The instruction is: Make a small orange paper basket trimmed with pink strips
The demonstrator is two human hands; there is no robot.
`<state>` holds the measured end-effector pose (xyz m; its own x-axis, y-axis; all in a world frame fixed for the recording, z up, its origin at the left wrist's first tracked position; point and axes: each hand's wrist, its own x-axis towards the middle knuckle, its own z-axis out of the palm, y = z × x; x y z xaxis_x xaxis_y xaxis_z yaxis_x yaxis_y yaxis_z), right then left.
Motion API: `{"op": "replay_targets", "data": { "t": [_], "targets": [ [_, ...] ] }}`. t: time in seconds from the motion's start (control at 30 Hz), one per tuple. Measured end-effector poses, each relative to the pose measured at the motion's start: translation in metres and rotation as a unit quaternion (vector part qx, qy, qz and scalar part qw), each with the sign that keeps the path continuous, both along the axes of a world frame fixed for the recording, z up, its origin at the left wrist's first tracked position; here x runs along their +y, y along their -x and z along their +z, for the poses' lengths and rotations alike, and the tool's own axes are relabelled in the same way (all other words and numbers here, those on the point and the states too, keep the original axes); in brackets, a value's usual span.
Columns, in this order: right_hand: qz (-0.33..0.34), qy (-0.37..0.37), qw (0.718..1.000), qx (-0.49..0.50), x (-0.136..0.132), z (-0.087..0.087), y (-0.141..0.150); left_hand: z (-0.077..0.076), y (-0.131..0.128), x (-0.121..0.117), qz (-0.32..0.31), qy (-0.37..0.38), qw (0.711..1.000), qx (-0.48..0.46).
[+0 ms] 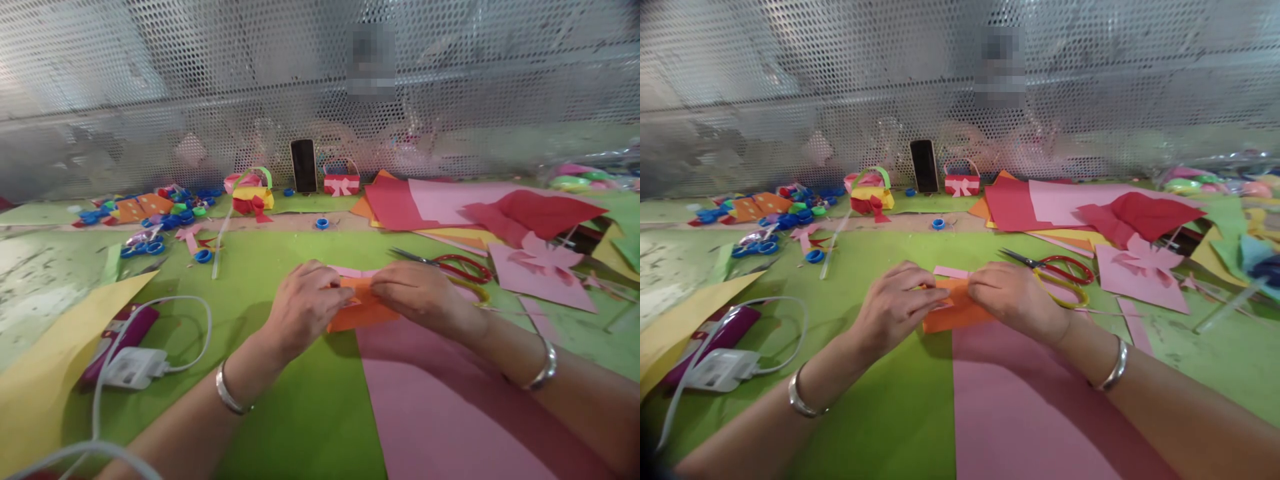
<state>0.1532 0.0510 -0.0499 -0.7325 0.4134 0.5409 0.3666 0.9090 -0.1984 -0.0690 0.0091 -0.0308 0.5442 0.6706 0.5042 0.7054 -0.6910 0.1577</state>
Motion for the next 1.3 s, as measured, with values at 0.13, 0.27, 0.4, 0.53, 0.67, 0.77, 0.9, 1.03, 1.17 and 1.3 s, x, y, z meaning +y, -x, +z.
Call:
{"op": "replay_targets", "data": {
  "t": [0.13, 0.27, 0.4, 0.53, 0.67, 0.77, 0.9, 1.03, 1.17, 1.3],
  "targets": [
    [-0.004, -0.025, 1.000, 0.018, -0.003, 0.005, 0.004, -0.001, -0.002, 0.001, -0.010, -0.023, 0.998, -0.049],
    [-0.016, -0.014, 0.999, 0.038, -0.005, 0.009, 0.003, -0.004, -0.004, 0.002, -0.009, -0.024, 0.994, -0.111],
    [-0.039, 0.025, 0.996, 0.080, -0.004, 0.011, 0.001, -0.004, -0.006, 0.004, 0.018, 0.005, 0.985, -0.171],
    [-0.073, 0.097, 0.986, 0.114, -0.001, 0.011, 0.002, -0.005, -0.006, 0.007, 0.057, 0.058, 0.977, -0.199],
    [-0.074, 0.146, 0.980, 0.111, 0.002, 0.011, 0.003, -0.009, -0.004, 0.009, 0.087, 0.095, 0.969, -0.211],
    [-0.061, 0.159, 0.980, 0.100, 0.002, 0.010, 0.003, -0.009, -0.003, 0.009, 0.100, 0.112, 0.965, -0.214],
    [-0.062, 0.149, 0.982, 0.095, 0.003, 0.005, 0.002, -0.009, -0.003, 0.008, 0.116, 0.127, 0.963, -0.207],
    [-0.068, 0.114, 0.987, 0.085, 0.004, -0.003, 0.001, -0.008, -0.004, 0.009, 0.128, 0.150, 0.963, -0.182],
    [-0.044, 0.042, 0.997, 0.040, 0.007, -0.010, -0.002, -0.007, 0.000, 0.008, 0.142, 0.181, 0.964, -0.132],
    [-0.026, -0.042, 0.998, -0.024, 0.007, -0.011, -0.003, 0.001, 0.007, 0.005, 0.145, 0.228, 0.961, -0.062]
  ]
}}
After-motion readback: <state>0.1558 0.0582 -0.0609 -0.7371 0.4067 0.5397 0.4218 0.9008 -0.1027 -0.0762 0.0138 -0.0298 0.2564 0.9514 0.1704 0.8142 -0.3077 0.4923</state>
